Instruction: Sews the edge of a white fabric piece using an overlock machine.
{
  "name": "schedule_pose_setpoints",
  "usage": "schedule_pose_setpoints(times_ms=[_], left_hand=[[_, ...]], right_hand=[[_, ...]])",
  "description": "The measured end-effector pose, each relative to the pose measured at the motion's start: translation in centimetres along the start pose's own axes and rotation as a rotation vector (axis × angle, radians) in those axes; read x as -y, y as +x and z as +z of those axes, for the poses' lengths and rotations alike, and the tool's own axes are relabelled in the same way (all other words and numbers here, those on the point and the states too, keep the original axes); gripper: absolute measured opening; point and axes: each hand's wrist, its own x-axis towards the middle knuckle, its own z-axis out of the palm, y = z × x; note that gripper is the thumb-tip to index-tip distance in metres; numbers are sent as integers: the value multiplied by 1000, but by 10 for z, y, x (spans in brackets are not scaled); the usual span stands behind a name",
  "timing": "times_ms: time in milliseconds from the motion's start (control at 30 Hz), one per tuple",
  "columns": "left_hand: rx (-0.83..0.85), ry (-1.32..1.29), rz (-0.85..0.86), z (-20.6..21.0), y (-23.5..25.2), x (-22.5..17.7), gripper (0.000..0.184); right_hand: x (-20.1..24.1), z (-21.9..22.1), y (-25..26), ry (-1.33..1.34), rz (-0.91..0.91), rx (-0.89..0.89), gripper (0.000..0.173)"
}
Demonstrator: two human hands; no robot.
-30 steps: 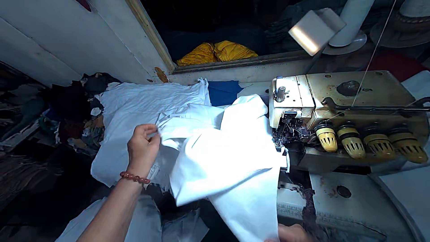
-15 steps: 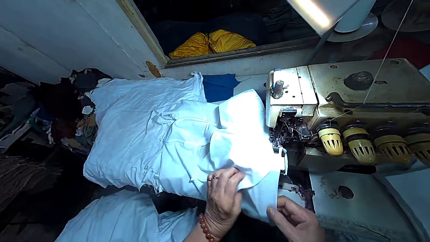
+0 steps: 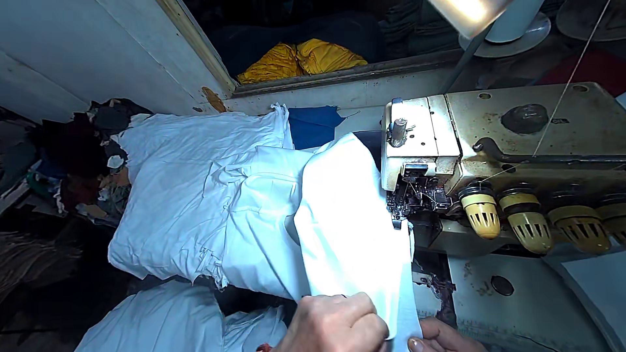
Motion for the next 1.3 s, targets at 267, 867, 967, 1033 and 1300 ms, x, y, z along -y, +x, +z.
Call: schedule_pose_setpoints(times_ms=[267, 867, 967, 1033, 1300], left_hand=[[-129, 164, 28, 29, 48, 23, 19], [-200, 188, -115, 31, 66, 26, 17], [-204, 179, -143, 23, 64, 32, 15], [-191, 176, -138, 17, 59, 33, 14], [-193, 128, 55, 18, 41, 38, 17]], right_hand=[[16, 14, 48, -150, -101, -139, 22], [15, 23, 60, -120, -167, -163, 24], [17, 23, 59, -40, -134, -149, 26], [18, 20, 56, 26, -91, -136, 27], [17, 15, 48, 92, -57, -92, 36]])
